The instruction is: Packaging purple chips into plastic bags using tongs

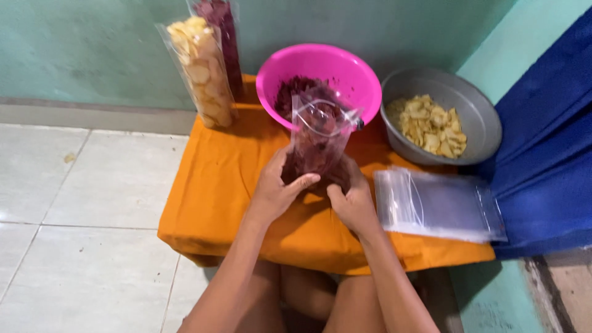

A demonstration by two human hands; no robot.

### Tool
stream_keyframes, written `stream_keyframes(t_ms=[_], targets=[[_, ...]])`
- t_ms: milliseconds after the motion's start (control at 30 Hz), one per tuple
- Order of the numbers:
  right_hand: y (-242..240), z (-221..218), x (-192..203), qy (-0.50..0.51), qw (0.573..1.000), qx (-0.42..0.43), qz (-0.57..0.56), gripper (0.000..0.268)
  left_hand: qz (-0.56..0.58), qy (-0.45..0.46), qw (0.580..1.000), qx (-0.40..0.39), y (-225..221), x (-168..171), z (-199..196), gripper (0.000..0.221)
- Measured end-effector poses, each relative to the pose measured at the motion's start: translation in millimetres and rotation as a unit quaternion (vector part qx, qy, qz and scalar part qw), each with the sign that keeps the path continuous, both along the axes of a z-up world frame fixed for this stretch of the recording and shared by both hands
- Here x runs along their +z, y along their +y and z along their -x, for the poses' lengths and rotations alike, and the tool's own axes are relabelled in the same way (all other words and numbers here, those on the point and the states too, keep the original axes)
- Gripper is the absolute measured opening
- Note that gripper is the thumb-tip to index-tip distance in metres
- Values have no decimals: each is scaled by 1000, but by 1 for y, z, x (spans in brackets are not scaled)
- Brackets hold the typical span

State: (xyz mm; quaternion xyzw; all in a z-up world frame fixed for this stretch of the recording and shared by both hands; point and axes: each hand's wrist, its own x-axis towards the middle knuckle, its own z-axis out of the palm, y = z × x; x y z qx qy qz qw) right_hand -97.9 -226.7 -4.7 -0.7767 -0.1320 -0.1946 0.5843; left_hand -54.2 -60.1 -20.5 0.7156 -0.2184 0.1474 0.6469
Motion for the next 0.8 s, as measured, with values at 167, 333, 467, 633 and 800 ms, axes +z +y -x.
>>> stream_keyframes(t_ms=[167,333,467,633,800], targets=[[1,-2,-7,-19,1000,4,3,54,6,12,1000,-10,0,-4,1,64],[-2,0,-6,-36,999,16,2,51,15,10,1000,-17,-1,-1,3,60],[-3,-2,-11,-30,999,30,8,51,14,11,1000,-14,1,-1,7,61],[-4,0,-10,-7,998,60,-14,53,22,16,1000,-9,2,-4,5,64],[-3,0,-8,6,997,74,-26,52,18,23,1000,-11,3,-7,5,68]])
